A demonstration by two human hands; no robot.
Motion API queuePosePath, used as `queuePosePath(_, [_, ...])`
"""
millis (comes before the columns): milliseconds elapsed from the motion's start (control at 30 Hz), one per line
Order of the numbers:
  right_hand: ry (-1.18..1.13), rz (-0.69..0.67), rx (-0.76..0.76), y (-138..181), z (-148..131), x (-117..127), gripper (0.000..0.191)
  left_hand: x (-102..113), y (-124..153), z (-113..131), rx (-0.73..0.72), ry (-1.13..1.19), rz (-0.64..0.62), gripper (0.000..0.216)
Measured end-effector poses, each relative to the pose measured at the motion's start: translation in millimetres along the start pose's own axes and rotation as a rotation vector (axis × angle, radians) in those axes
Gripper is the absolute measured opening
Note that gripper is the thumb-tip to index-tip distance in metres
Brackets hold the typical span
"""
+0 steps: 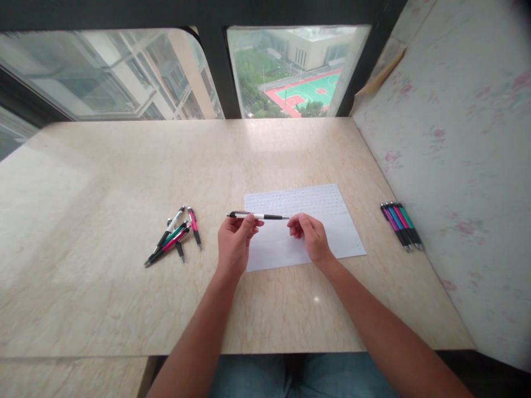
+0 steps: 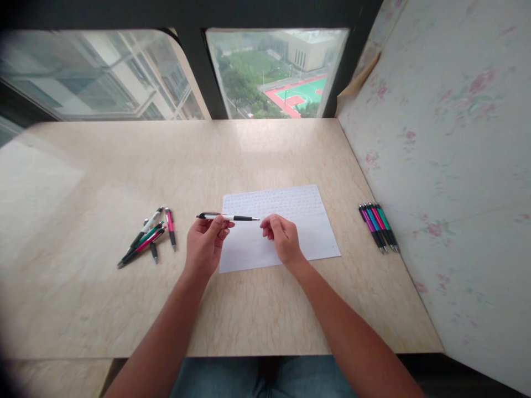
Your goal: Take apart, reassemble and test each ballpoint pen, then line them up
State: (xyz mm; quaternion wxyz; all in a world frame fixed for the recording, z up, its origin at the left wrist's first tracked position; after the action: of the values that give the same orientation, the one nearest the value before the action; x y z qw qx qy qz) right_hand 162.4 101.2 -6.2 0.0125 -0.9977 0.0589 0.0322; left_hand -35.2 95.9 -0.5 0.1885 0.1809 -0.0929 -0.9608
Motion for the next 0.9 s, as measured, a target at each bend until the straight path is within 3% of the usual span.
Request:
queuePosePath(100, [-0.03, 0.046, -0.012, -1, 1, -2, 0.043, -5, 6, -8, 0.001, -0.047, -0.061, 0.031])
queuePosePath(200, [-0.021, 0.002, 0.022, 0, -5, -6, 0.047, -9, 10, -14, -0.001, -0.065, -0.092, 0.03])
queuePosePath(400, [0.253, -0.089, 0.119, 7, -15, -9, 0.041, -11, 11, -13, -0.008, 0.003, -0.077, 0.032])
queuePosePath(500, [0.257, -0.077, 0.105, 6, -15, -6, 0.044, -17, 16, -16, 0.016, 0.007, -0.129, 0.032])
queuePosePath(700, [0.137, 0.007, 0.057, -1, -14, 8, 0.048, -42, 35, -22, -0.116, -0.44, -0.443, 0.024])
queuePosePath(900, [0.073, -0.008, 0.025, -1, -11, 7, 0.046, -43, 30, -16, -0.333, -0.706, -0.508, 0.018])
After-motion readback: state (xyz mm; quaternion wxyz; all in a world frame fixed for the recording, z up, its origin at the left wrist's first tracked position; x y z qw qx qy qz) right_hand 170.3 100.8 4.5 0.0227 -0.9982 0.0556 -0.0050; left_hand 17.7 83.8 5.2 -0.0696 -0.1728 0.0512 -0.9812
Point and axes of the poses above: each hand's wrist, its own y-axis away from the middle knuckle, its own x-axis out of the back of the hand, z = x × y, the point moved 9 cm from there along -y, towards the middle knuckle, and after that the axes turned 6 degrees about z, right-handed, at the moved point
